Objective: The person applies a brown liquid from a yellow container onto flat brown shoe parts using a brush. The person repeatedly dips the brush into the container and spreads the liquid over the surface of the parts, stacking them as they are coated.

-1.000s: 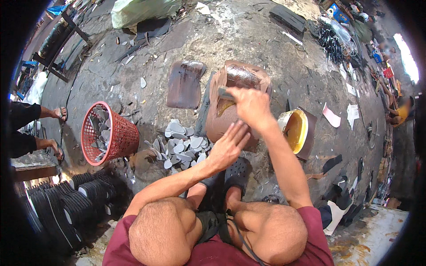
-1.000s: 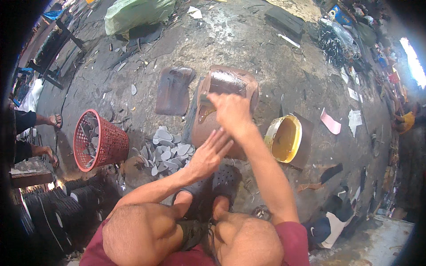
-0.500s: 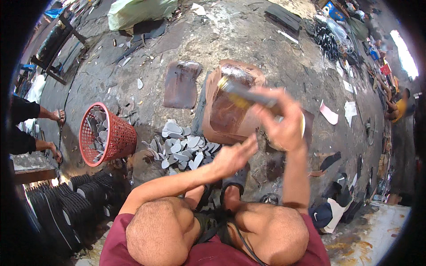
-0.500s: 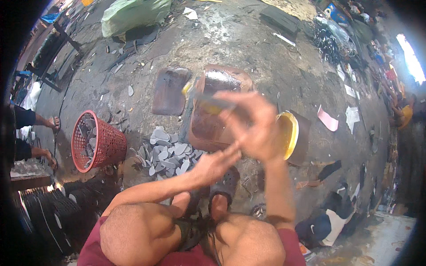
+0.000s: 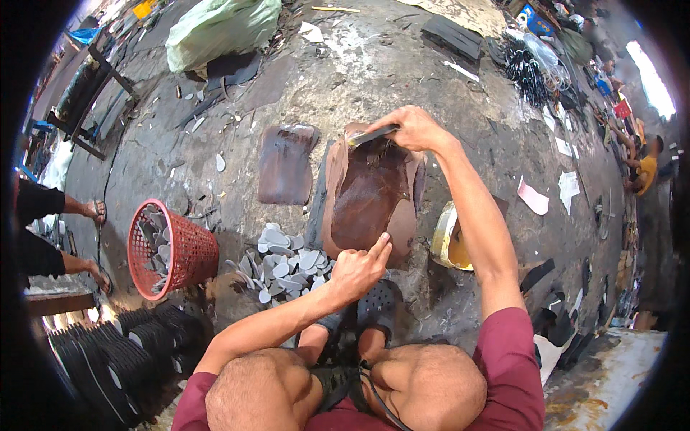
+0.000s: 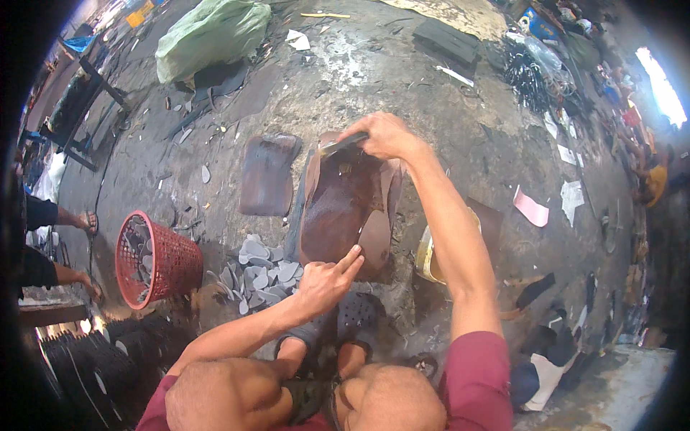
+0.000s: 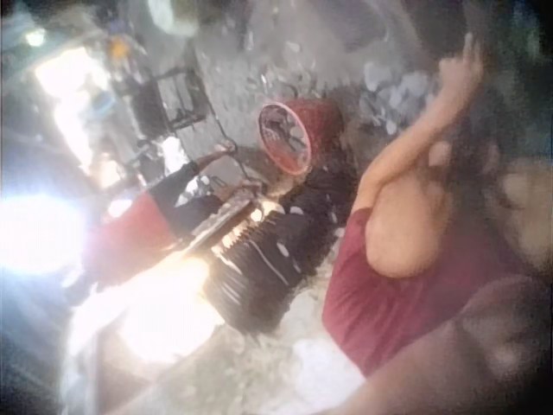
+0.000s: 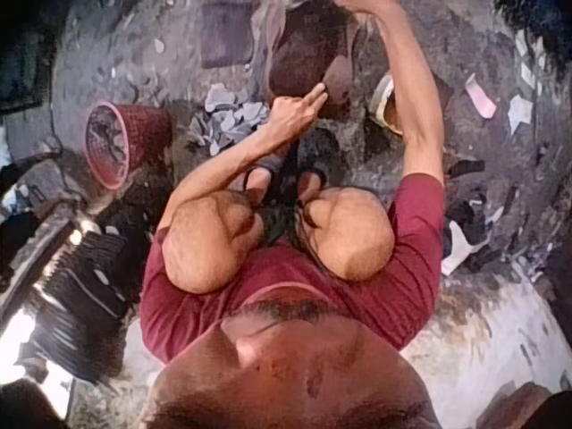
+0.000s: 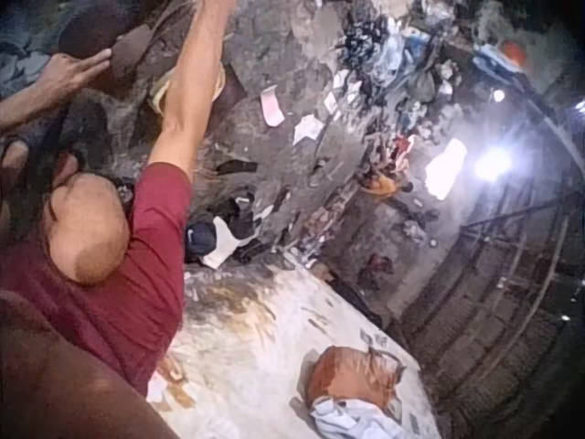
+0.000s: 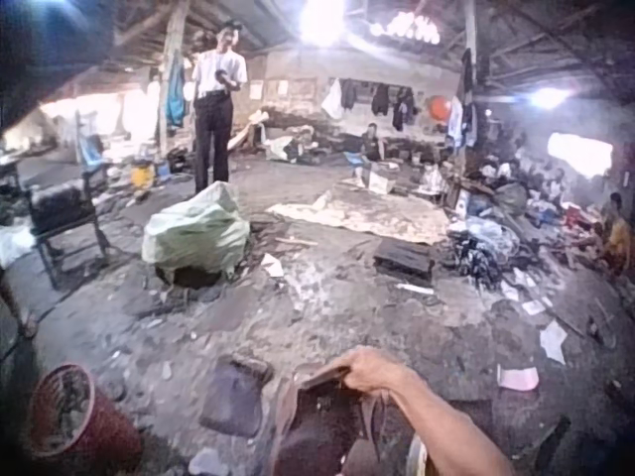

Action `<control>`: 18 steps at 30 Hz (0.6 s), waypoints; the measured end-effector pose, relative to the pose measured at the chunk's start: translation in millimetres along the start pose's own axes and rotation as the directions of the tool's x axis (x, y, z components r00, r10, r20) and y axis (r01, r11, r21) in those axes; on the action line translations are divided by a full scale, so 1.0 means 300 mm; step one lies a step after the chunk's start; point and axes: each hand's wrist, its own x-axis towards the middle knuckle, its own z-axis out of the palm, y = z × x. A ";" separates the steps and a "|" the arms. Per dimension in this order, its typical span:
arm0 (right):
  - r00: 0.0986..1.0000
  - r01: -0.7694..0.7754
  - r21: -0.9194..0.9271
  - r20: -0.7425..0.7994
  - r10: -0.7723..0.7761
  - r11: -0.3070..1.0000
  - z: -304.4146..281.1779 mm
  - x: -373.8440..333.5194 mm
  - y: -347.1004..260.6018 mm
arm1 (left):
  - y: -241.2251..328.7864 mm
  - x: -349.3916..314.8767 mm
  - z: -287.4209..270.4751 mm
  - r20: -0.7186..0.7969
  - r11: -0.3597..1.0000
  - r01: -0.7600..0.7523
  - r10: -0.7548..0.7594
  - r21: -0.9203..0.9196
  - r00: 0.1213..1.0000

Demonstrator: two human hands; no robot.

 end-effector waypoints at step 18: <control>0.907 -0.414 0.072 0.118 0.405 0.907 -0.019 -0.474 0.072 | -0.014 0.028 0.005 -0.122 0.999 -0.003 -0.002 -0.042 0.993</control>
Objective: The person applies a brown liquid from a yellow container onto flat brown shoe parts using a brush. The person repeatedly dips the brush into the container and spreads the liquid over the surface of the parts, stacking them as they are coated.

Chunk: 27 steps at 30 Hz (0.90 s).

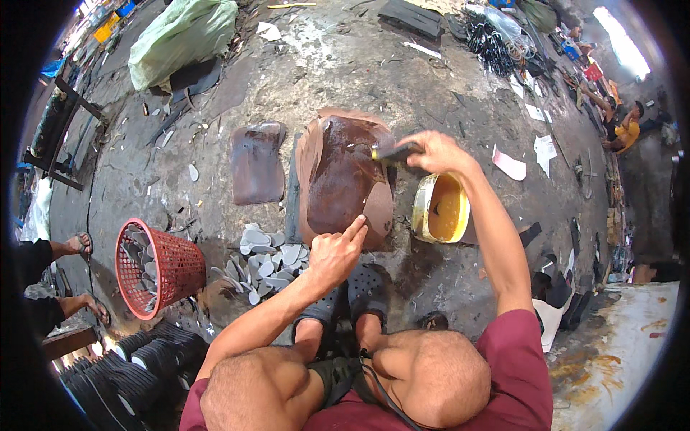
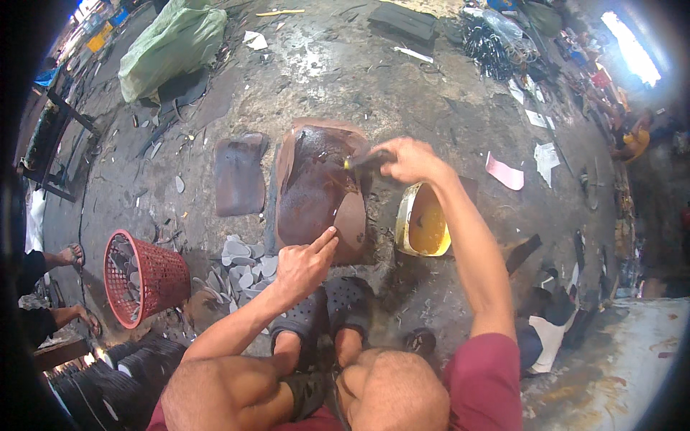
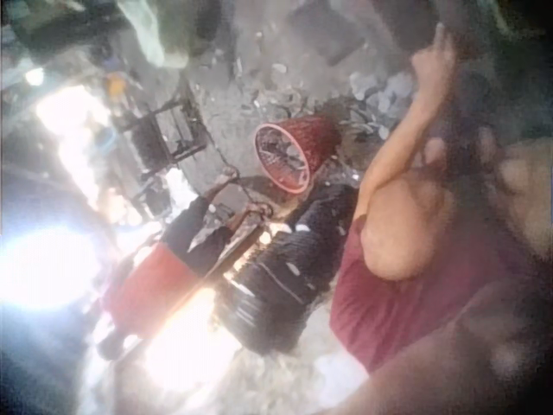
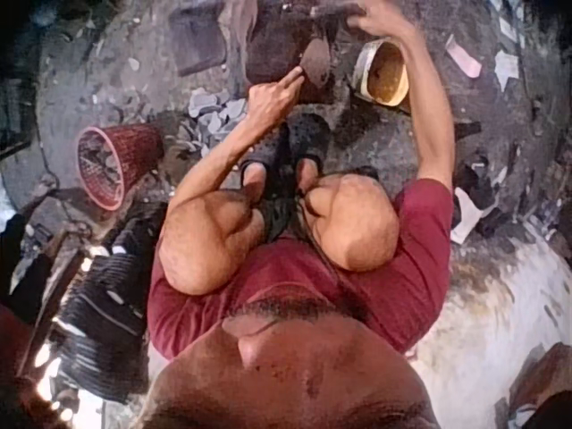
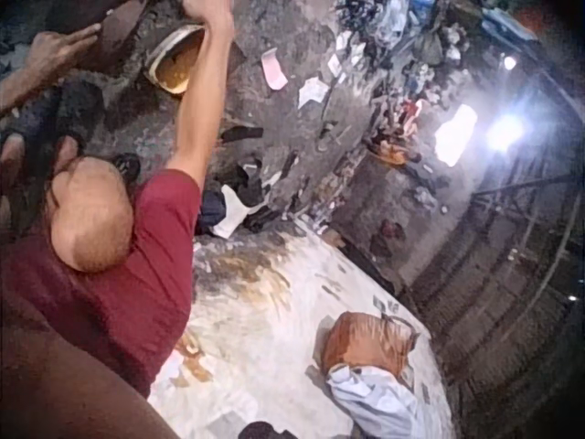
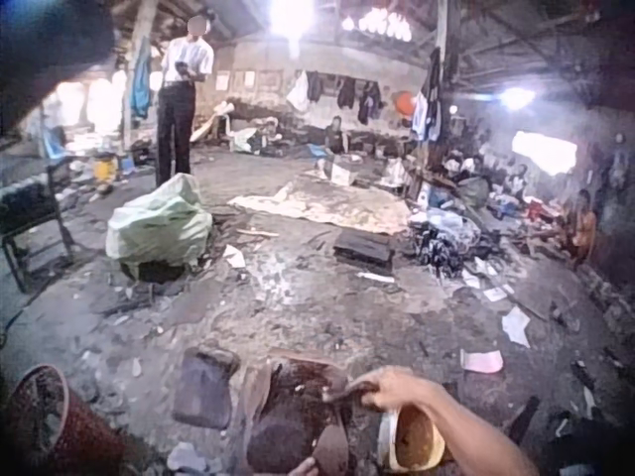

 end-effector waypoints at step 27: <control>0.845 0.250 0.159 -0.517 -0.135 0.955 0.172 -0.421 -0.371 | -0.045 -0.063 -0.080 -0.230 0.943 0.068 -0.149 -0.325 0.962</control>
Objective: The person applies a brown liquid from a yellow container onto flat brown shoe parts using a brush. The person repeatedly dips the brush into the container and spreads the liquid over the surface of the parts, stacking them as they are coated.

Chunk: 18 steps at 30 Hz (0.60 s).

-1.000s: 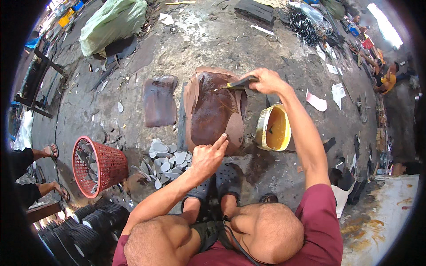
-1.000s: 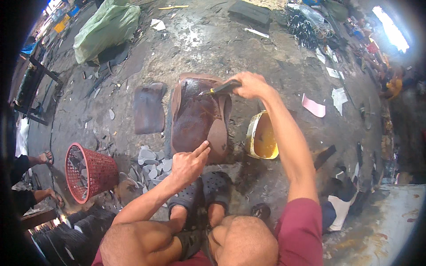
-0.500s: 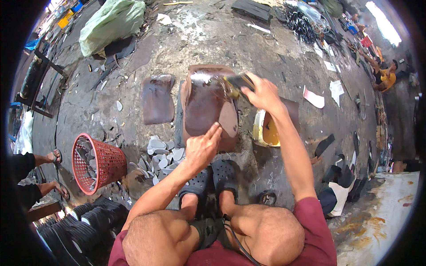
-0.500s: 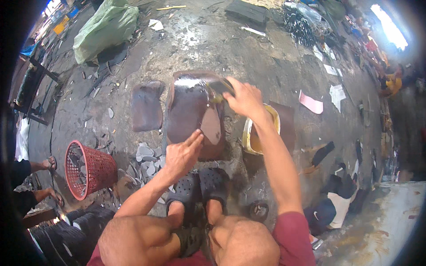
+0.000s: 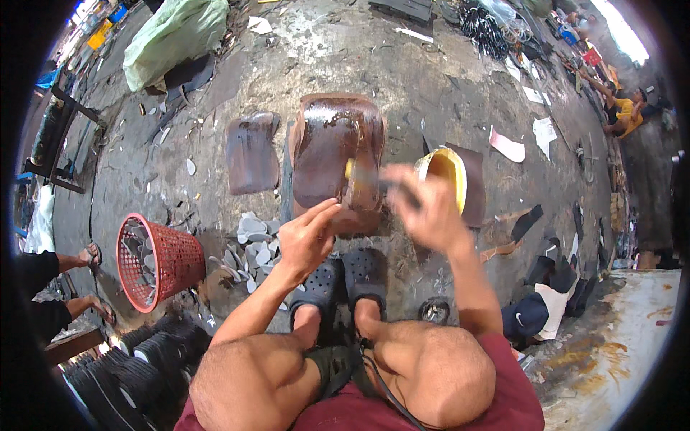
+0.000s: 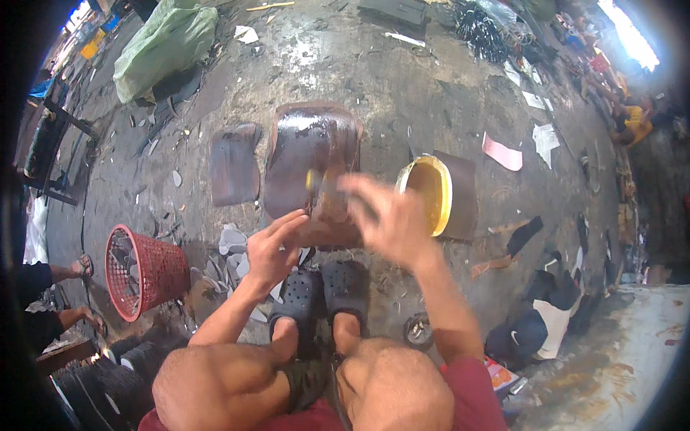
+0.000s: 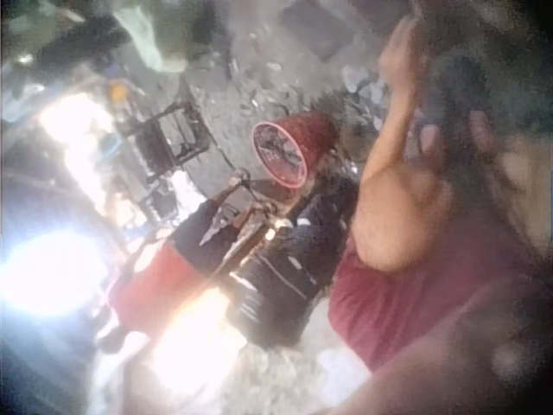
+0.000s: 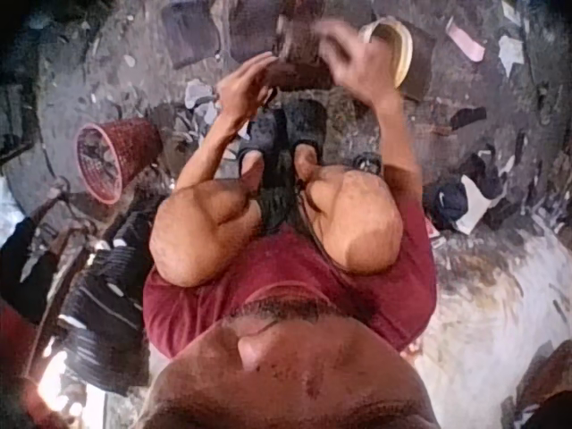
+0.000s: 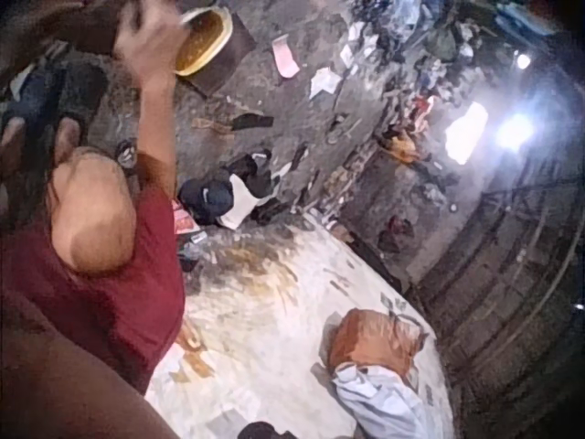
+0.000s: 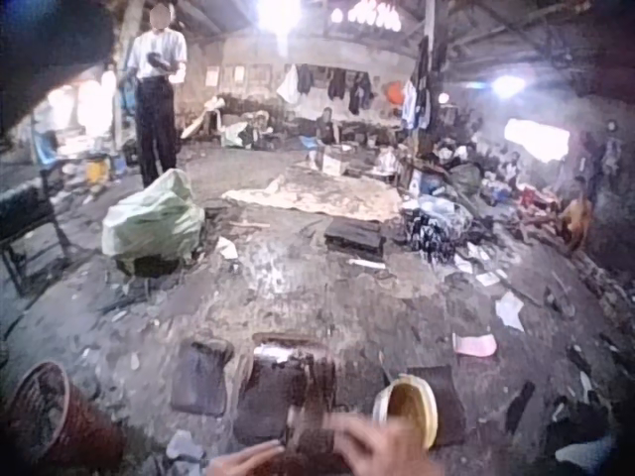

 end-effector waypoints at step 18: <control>0.921 0.103 -0.311 0.389 0.028 0.945 0.173 0.287 0.055 | 0.001 -0.026 -0.042 -0.069 0.992 -0.051 0.043 -0.119 0.997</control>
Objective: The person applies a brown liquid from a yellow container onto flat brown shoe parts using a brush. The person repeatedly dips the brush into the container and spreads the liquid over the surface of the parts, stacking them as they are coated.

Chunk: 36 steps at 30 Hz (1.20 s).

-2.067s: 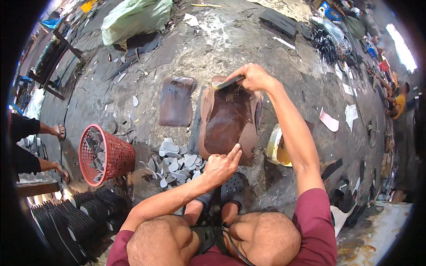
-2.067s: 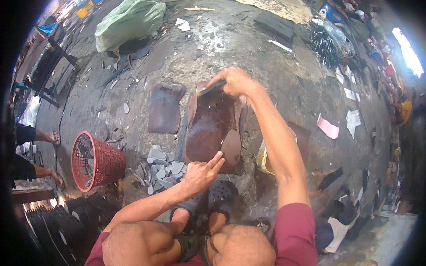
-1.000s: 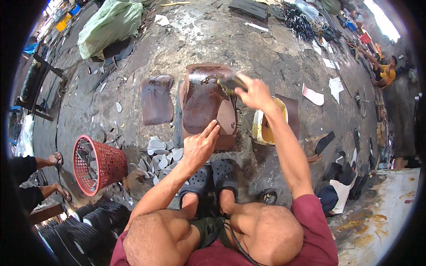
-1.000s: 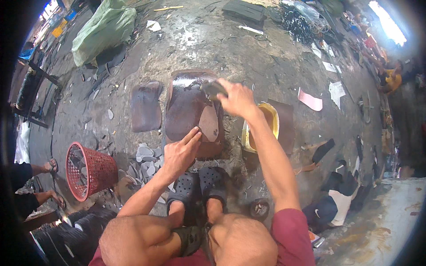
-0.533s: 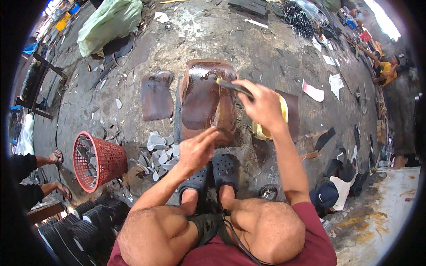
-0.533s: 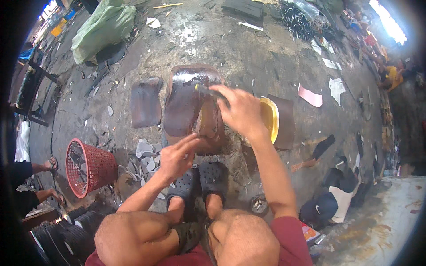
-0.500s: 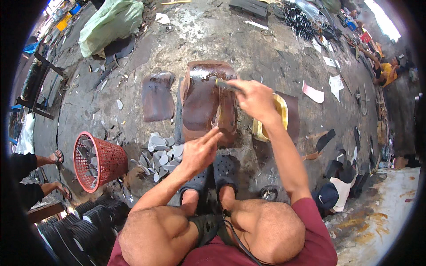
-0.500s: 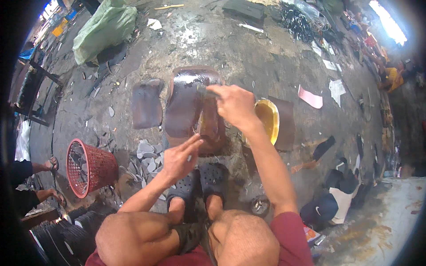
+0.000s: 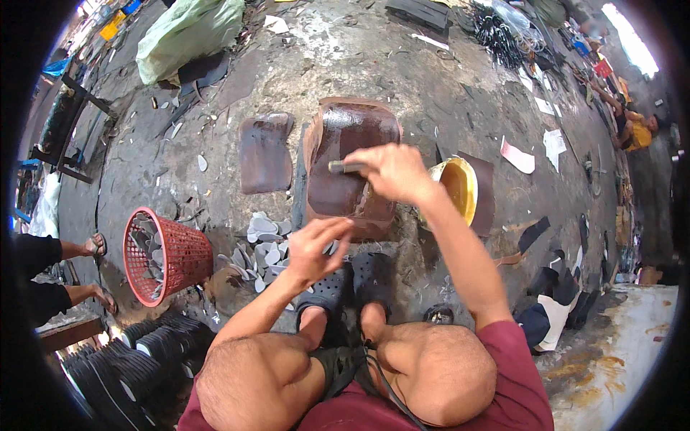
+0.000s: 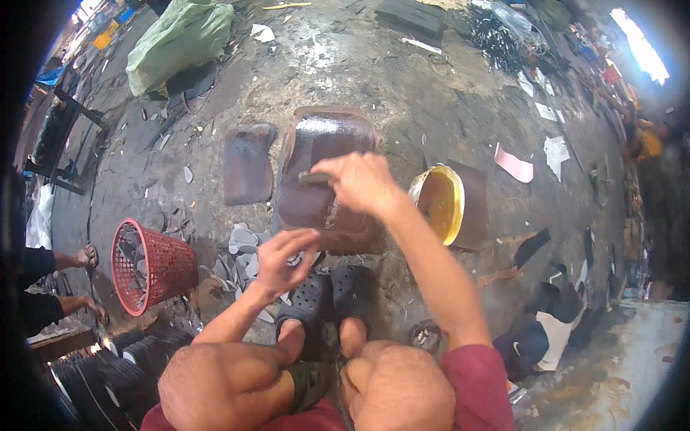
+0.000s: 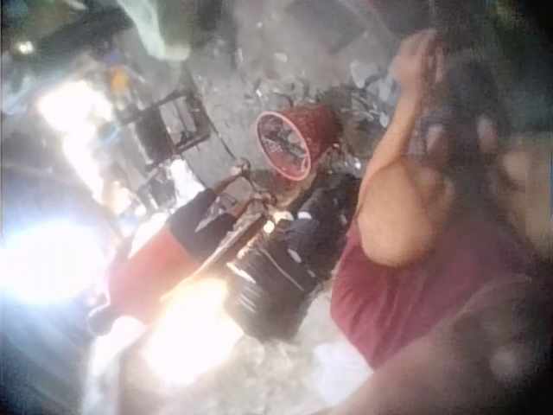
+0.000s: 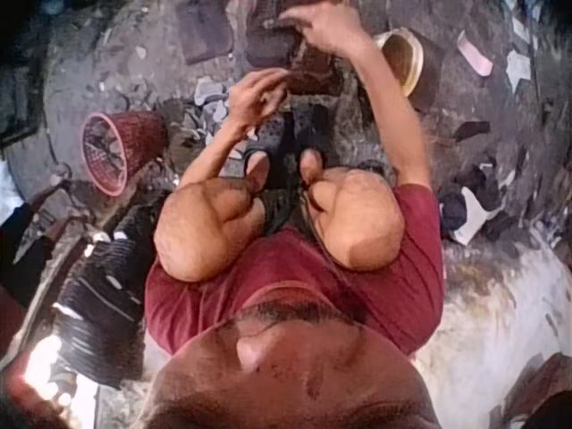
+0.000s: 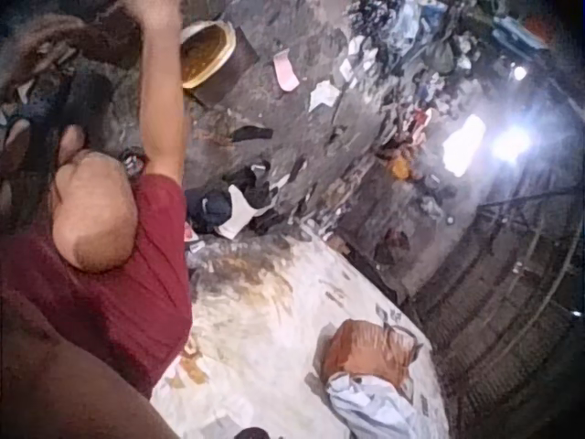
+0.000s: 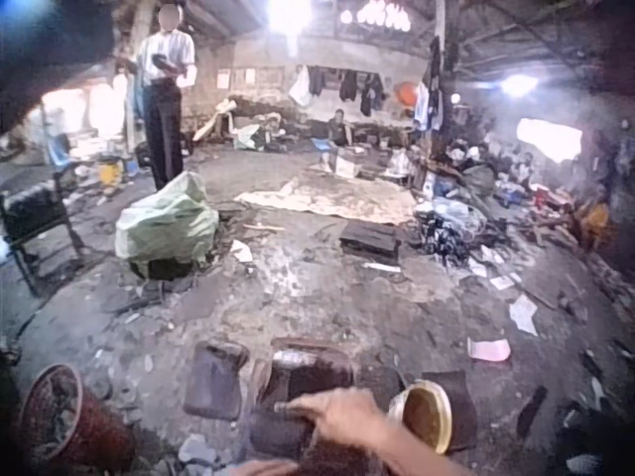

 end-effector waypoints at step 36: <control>0.582 0.263 0.836 -0.536 0.612 0.481 -0.300 -0.263 0.187 | -0.188 0.965 -0.464 0.007 0.838 -0.191 0.217 0.511 0.976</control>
